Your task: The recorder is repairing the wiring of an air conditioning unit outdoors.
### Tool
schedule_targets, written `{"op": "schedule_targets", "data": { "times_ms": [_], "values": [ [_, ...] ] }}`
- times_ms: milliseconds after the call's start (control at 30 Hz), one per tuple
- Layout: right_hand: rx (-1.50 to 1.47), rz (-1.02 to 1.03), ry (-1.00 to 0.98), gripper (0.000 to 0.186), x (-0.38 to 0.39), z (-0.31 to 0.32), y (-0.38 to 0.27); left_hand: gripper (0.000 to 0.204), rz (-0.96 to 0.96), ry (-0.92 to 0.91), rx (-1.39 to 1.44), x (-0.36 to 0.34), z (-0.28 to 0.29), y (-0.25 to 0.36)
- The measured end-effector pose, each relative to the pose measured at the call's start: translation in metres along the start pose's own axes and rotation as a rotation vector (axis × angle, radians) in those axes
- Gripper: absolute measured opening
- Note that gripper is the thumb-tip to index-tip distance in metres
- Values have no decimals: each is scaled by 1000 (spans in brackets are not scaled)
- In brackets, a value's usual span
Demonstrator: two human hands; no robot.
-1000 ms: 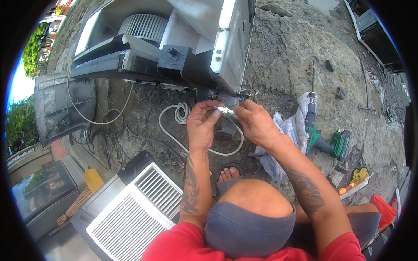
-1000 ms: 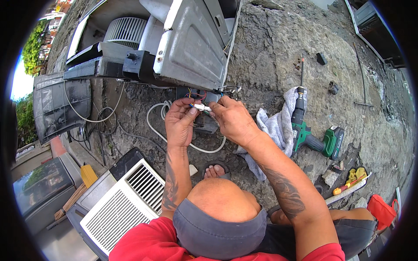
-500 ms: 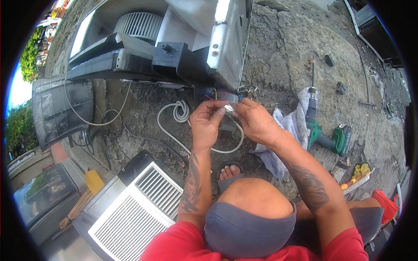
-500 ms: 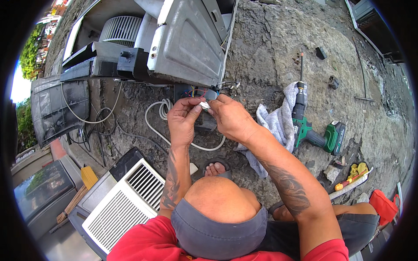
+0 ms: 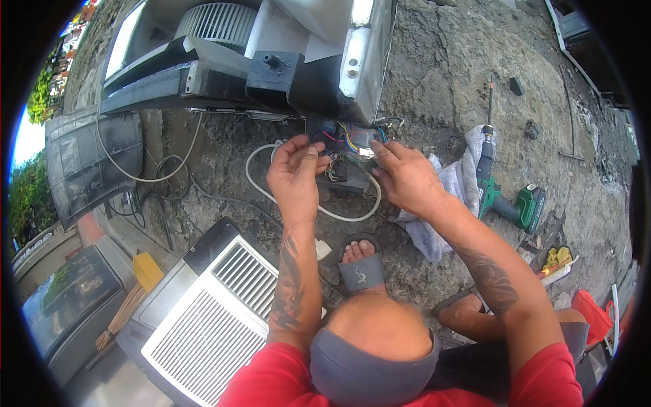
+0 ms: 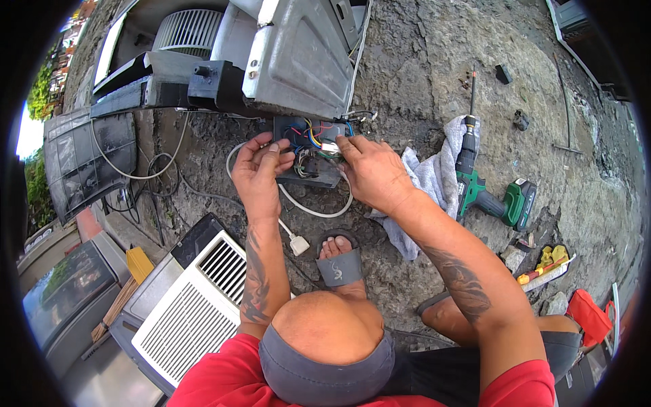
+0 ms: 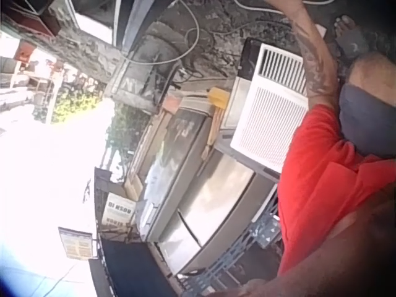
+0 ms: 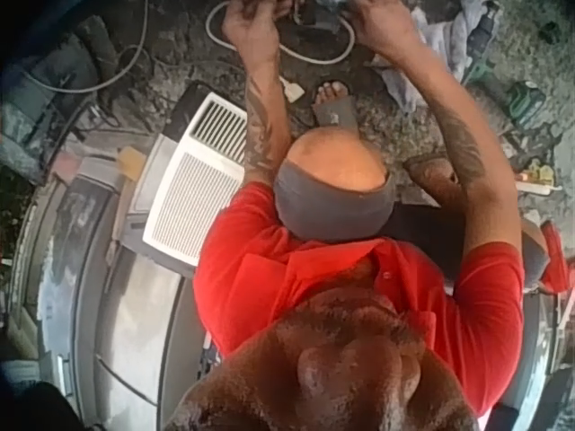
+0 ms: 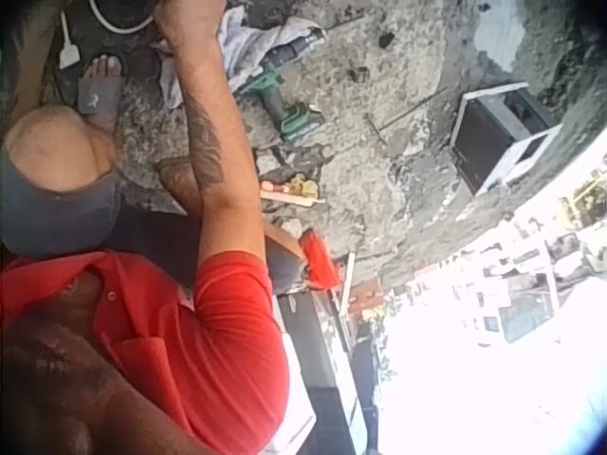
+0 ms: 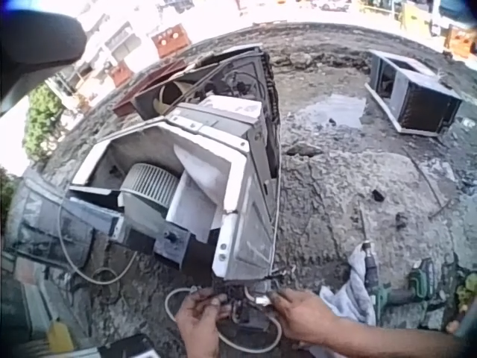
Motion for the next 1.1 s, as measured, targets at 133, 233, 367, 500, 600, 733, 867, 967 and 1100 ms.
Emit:
{"op": "schedule_targets", "data": {
  "times_ms": [133,233,367,500,600,733,867,967,1100],
  "values": [
    [-156,-130,94,48,5,26,-2,19,-28,-26,-182,17,0,14],
    [-142,-330,129,42,3,43,9,21,54,-33,-139,26,-4,11],
    [256,-387,-85,31,9,57,22,22,72,-21,-105,45,-3,4],
    [424,-262,-720,43,38,90,38,28,81,-78,-289,68,5,-4],
    [561,-221,-699,54,72,111,41,53,164,-220,-478,90,43,-5],
    [309,-358,-397,64,135,107,82,110,32,-339,-821,153,82,6],
    [307,-389,-372,60,145,100,83,72,514,-155,-558,235,146,-59],
    [339,-354,-397,55,139,103,74,70,477,-35,-391,268,137,-36],
    [242,-356,-433,52,149,110,87,66,441,78,-74,326,119,-39]
  ]
}}
Point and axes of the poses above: each hand's wrist, its own x-axis away from the middle knuckle, its own z-axis out of the back of the hand, y = z × x, the point moved 1 cm from there along -x, towards the middle knuckle, and after that the axes turned 15 degrees about z, right-handed, at the moved point
